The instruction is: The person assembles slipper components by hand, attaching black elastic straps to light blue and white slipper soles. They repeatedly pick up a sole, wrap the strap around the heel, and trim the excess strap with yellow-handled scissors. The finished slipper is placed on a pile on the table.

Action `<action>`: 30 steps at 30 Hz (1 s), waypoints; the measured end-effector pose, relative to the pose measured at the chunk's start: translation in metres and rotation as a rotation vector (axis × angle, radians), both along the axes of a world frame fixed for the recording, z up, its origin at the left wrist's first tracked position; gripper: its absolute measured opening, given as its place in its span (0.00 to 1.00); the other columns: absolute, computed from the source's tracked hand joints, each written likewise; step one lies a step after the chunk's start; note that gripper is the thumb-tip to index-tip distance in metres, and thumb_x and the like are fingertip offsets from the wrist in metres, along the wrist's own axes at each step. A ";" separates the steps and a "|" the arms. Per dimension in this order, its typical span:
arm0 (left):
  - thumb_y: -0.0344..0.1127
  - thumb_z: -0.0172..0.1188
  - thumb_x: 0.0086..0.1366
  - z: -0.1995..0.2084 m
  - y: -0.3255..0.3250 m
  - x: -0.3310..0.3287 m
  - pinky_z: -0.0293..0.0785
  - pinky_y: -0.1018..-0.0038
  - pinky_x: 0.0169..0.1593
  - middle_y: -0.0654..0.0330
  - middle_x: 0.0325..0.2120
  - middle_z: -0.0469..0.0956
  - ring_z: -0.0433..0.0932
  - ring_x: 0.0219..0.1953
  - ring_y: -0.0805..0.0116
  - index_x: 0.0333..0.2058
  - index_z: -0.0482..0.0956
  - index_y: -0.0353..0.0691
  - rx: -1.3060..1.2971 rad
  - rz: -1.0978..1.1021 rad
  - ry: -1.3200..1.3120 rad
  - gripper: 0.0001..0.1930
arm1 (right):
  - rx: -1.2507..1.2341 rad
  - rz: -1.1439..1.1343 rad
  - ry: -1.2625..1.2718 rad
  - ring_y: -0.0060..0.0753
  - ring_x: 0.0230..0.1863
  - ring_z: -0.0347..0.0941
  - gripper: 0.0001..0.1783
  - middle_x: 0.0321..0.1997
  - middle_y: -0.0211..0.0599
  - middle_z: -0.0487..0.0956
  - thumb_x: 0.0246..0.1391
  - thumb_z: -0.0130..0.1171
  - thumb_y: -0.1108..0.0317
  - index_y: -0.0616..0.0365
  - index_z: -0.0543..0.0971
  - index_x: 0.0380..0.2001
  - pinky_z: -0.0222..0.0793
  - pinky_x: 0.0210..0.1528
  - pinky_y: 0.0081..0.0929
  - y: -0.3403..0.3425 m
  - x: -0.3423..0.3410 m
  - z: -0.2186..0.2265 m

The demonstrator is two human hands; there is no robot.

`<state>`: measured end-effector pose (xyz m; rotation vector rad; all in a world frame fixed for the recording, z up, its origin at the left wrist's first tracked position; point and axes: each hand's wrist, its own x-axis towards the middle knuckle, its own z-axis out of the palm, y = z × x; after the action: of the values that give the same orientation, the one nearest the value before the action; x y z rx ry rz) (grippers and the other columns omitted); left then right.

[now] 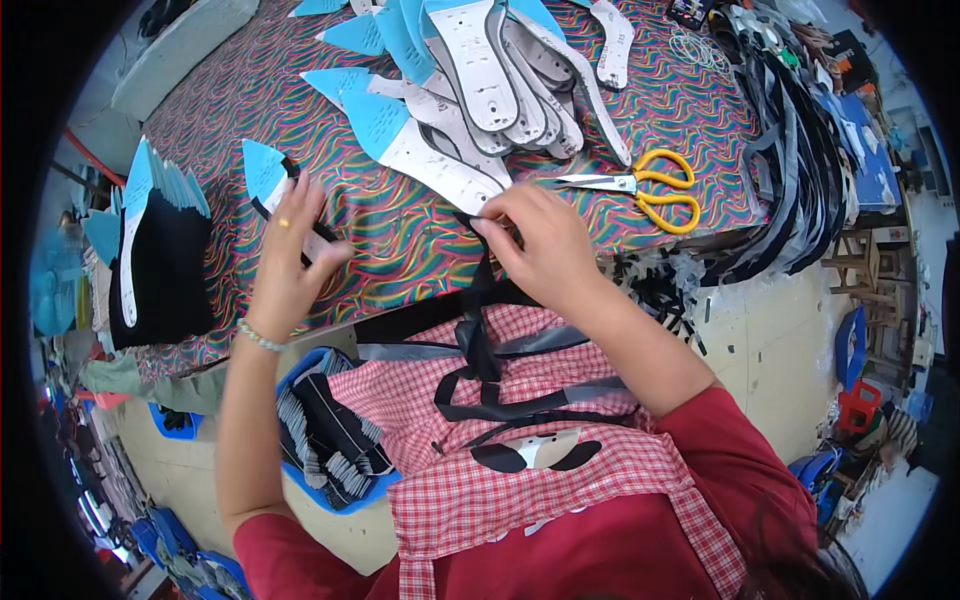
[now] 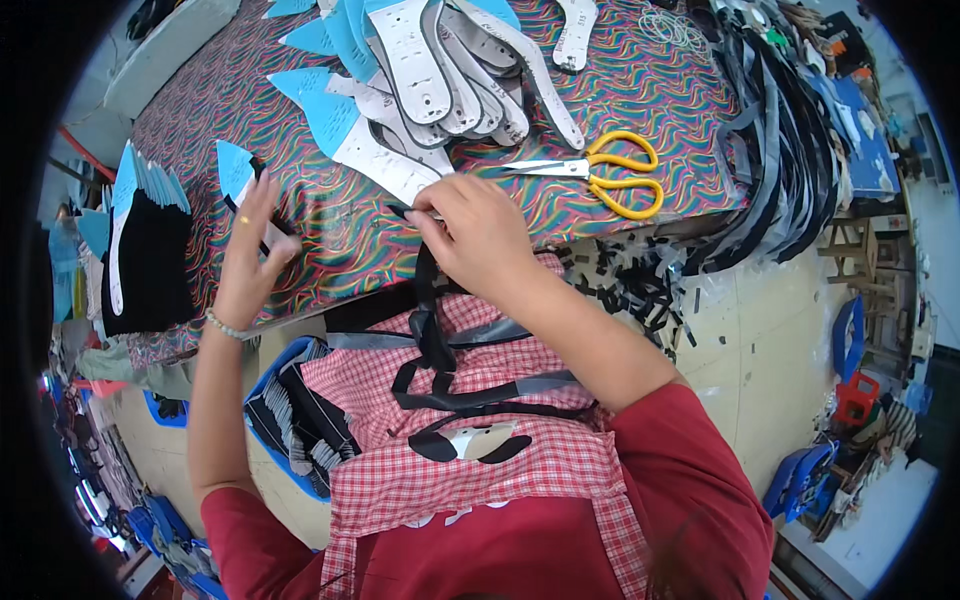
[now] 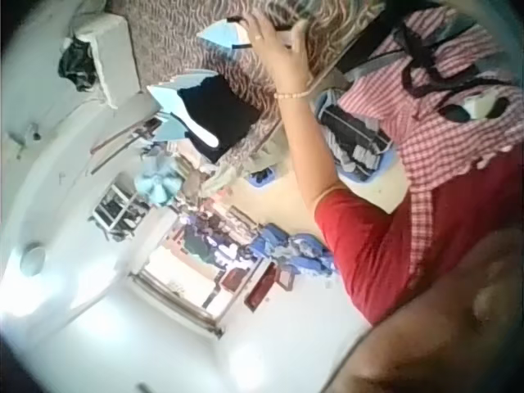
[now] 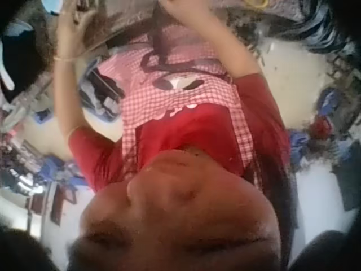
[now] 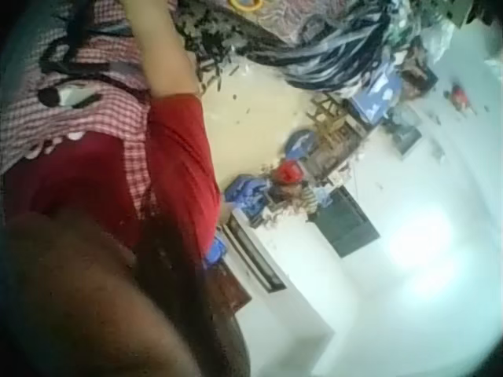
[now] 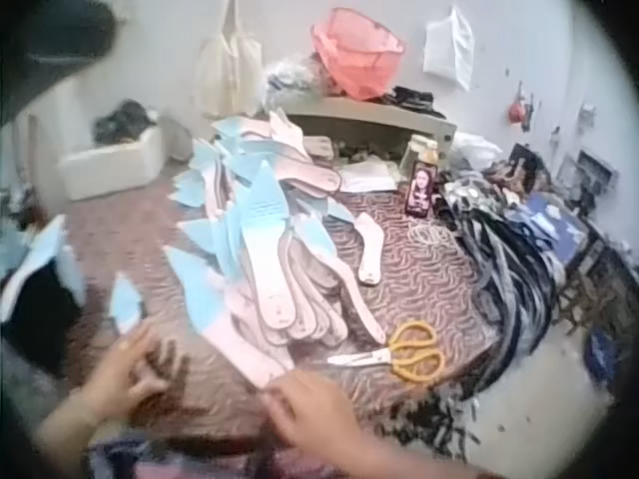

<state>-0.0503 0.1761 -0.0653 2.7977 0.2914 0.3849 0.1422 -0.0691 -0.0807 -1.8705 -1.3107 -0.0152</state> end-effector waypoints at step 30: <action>0.28 0.58 0.60 0.003 0.020 0.141 0.76 0.78 0.30 0.63 0.33 0.75 0.76 0.31 0.76 0.61 0.59 0.38 -1.052 0.240 -0.359 0.30 | 0.250 0.131 0.085 0.48 0.37 0.77 0.09 0.35 0.44 0.80 0.57 0.48 0.72 0.60 0.74 0.40 0.73 0.36 0.38 0.063 0.048 0.024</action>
<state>0.0911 0.1961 -0.0619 1.6401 0.5473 0.5652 0.1902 -0.0064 -0.0563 -1.5569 -1.3062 -0.0301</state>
